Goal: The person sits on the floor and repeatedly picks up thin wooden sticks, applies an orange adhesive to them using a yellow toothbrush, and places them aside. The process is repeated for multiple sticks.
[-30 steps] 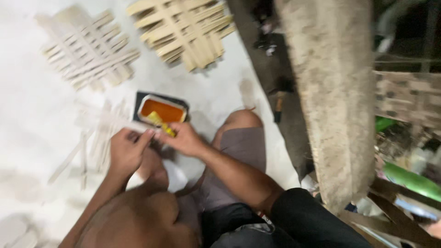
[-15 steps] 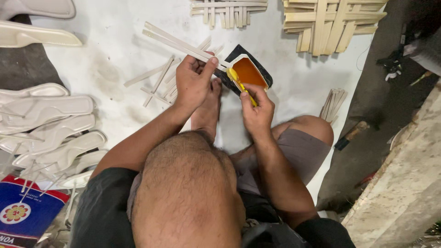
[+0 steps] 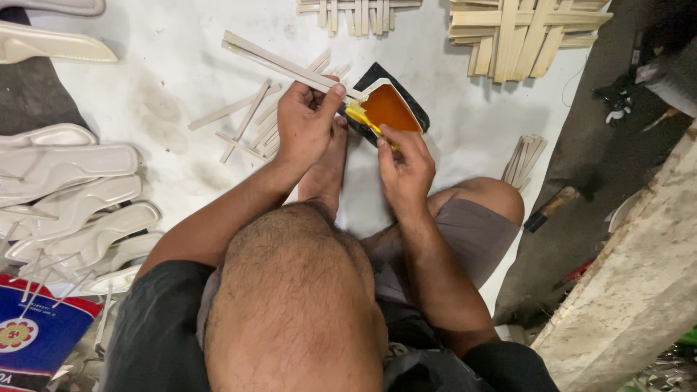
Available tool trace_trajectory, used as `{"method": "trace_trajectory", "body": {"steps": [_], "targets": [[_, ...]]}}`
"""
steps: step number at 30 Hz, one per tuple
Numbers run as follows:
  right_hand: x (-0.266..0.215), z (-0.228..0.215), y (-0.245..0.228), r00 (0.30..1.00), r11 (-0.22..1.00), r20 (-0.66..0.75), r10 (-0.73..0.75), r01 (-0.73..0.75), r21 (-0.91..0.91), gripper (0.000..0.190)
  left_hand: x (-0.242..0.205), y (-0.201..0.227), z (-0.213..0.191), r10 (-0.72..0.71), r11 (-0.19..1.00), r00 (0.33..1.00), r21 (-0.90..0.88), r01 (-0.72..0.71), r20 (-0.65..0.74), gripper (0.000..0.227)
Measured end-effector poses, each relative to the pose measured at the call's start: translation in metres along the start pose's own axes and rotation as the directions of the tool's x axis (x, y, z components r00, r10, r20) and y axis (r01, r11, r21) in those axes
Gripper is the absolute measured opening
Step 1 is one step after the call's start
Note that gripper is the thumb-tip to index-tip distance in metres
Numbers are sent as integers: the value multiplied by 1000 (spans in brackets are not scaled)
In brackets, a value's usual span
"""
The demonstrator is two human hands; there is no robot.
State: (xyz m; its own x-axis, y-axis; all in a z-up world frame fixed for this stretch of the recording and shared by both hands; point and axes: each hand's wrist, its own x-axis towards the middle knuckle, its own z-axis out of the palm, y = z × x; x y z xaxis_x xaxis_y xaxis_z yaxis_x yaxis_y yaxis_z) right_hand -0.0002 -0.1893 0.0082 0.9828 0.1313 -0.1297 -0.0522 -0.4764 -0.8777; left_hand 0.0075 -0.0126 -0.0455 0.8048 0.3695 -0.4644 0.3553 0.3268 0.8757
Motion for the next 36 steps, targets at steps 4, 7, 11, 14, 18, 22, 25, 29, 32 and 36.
{"method": "trace_trajectory", "body": {"steps": [4, 7, 11, 14, 18, 22, 25, 29, 32, 36], "targets": [[-3, -2, -2, 997, 996, 0, 78, -78, -46, 20, 3, 3, -4, -18, 999, 1000, 50, 18, 5, 24], [-2, -1, 5, 992, 992, -29, 119, -117, 53, 20, -1, 5, -5, -37, 998, 997, 44, 34, 63, 23], [4, -4, 22, 984, 984, -36, 176, -175, 23, 22, -8, 12, -4, -99, 995, 985, 41, 94, 143, 21], [6, -9, 30, 974, 959, -35, 225, -214, 187, 21, -9, 21, -5, -77, 991, 961, 124, 46, 264, 23], [16, -17, 28, 941, 890, 67, 332, -336, 308, 23, -13, 38, -8, -112, 937, 874, 344, -66, 472, 46], [32, -9, 11, 929, 903, 205, 308, -353, 245, 22, -15, 51, -7, -125, 857, 811, 474, -202, 571, 67], [44, 1, 2, 910, 896, 275, 312, -378, 234, 19, -11, 51, -10, -99, 870, 819, 449, -205, 565, 68], [73, 11, -2, 930, 928, 308, 201, -281, 243, 17, 0, 47, -21, -22, 918, 905, 367, -150, 425, 61], [132, 11, 4, 968, 998, 241, 64, -55, -41, 14, 9, 46, -36, -38, 933, 962, 355, -62, 269, 47], [222, 10, 13, 873, 860, 433, -223, 385, -334, 15, 15, 49, -50, -97, 941, 979, 336, 32, 179, 32]]}}
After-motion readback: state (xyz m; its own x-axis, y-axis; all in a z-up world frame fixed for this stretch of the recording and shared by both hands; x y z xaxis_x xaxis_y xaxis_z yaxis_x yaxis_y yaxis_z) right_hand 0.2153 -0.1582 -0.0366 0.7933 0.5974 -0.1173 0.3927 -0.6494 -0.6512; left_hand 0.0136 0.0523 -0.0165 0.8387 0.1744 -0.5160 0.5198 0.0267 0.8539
